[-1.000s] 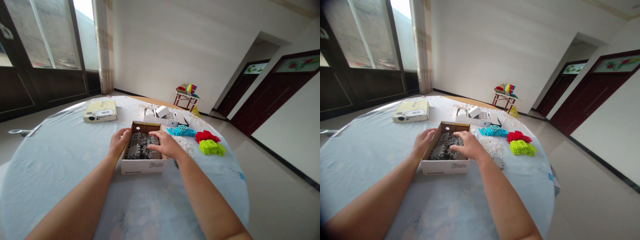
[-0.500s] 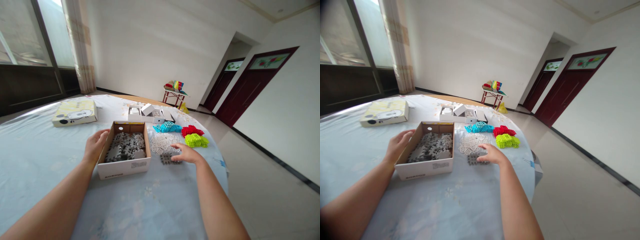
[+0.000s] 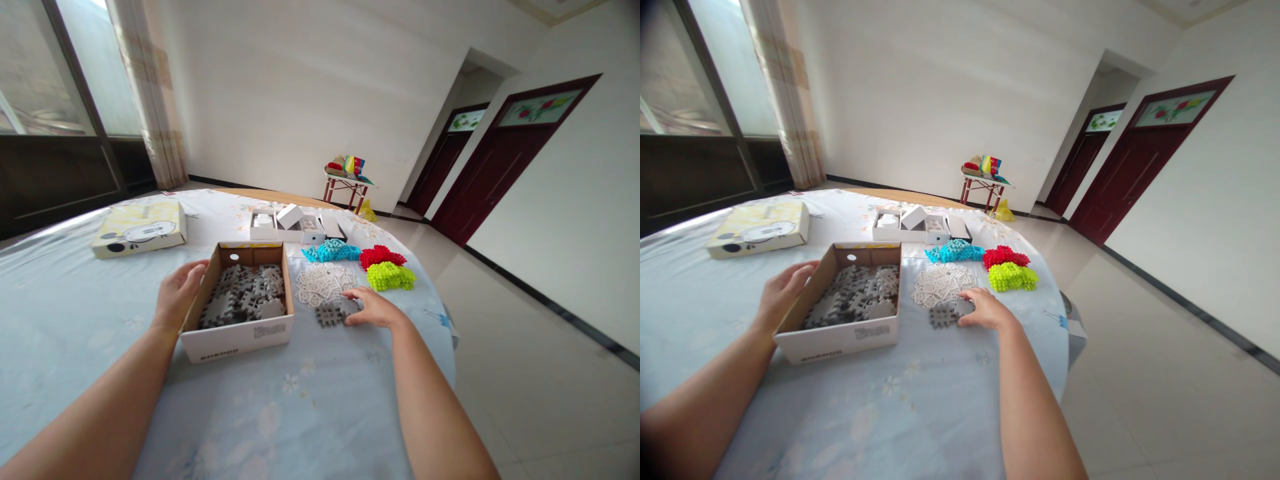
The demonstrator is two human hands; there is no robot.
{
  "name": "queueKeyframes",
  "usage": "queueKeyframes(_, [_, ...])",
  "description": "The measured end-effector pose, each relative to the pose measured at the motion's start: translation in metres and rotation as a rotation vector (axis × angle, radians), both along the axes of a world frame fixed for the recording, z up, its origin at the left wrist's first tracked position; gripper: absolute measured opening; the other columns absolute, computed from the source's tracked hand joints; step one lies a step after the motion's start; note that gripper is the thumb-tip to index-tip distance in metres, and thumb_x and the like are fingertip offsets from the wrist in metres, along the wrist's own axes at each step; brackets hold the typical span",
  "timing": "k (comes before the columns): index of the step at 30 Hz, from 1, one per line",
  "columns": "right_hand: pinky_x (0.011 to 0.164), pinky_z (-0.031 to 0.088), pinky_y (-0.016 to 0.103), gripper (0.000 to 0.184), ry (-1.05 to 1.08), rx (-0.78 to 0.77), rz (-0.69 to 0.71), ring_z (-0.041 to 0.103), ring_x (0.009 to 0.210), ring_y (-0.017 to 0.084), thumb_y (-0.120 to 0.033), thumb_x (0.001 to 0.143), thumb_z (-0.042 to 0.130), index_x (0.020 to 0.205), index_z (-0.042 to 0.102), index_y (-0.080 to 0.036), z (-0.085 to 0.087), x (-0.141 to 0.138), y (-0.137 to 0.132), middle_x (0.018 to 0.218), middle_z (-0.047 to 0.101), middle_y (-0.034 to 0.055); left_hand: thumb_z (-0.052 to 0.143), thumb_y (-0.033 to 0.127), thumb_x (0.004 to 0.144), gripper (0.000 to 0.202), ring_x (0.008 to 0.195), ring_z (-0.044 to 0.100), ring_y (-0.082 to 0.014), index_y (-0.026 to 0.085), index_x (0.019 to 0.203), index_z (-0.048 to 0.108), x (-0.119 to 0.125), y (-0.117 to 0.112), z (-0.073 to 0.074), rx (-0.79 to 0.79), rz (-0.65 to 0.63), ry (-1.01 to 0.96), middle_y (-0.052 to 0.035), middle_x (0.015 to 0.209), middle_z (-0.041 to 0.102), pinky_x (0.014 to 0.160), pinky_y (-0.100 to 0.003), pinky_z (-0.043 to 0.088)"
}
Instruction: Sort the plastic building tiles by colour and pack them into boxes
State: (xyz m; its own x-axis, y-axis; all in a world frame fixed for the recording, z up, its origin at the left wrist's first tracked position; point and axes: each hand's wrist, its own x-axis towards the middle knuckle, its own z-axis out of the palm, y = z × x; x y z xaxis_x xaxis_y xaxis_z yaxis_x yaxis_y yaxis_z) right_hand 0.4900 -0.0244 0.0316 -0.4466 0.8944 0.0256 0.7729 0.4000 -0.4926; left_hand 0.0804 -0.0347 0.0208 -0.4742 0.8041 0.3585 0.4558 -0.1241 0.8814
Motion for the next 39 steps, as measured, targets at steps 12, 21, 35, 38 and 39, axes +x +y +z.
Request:
queueKeyframes(12, [0.089,0.041,0.035,0.078,0.075,-0.097,-0.006,0.053,0.1,0.023,-0.037,0.053,0.077,0.123,0.051,-0.015,-0.003,0.002,-0.001,0.114,0.053,0.0111,0.045,0.051,0.069,0.052,0.082,0.059,-0.0196,0.012,0.097,0.066,-0.001,0.0,0.0,-0.023,-0.003,-0.005,-0.0057,0.089,0.069,0.074,-0.028,0.044])
queueKeyframes(21, [0.095,0.037,0.038,0.071,-0.082,-0.067,-0.013,0.049,0.11,0.026,-0.034,0.057,0.072,0.123,0.052,-0.019,-0.003,0.0,-0.004,0.119,0.054,0.0101,0.045,0.048,0.07,0.05,0.083,0.058,-0.0202,0.012,0.096,0.066,0.0,0.0,0.001,-0.032,-0.019,-0.022,-0.0059,0.087,0.069,0.076,-0.029,0.044])
queueKeyframes(35, [0.09,0.041,0.037,0.062,0.238,0.28,-0.017,0.053,0.102,0.021,-0.047,0.067,0.065,0.122,0.05,-0.022,0.051,-0.066,-0.014,0.114,0.056,0.008,0.043,0.047,0.074,0.044,0.084,0.06,-0.0208,0.016,0.093,0.067,-0.003,0.004,-0.007,0.032,-0.039,0.01,-0.0048,0.088,0.069,0.077,-0.029,0.044])
queueKeyframes(38, [0.089,0.041,0.036,0.064,0.173,0.269,0.143,0.054,0.1,0.021,-0.048,0.067,0.066,0.123,0.049,-0.022,0.072,-0.109,-0.009,0.114,0.057,0.0082,0.044,0.047,0.073,0.043,0.082,0.061,-0.0203,0.016,0.092,0.067,-0.002,0.003,-0.006,0.034,-0.04,-0.007,-0.0042,0.086,0.07,0.073,-0.027,0.045])
queueKeyframes(39, [0.088,0.041,0.035,0.064,0.142,0.263,0.195,0.054,0.101,0.021,-0.048,0.067,0.066,0.123,0.049,-0.021,0.077,-0.124,-0.006,0.115,0.057,0.0085,0.043,0.047,0.073,0.043,0.082,0.061,-0.0203,0.016,0.091,0.067,-0.001,0.003,-0.005,0.039,-0.04,-0.011,-0.0043,0.086,0.07,0.072,-0.027,0.045])
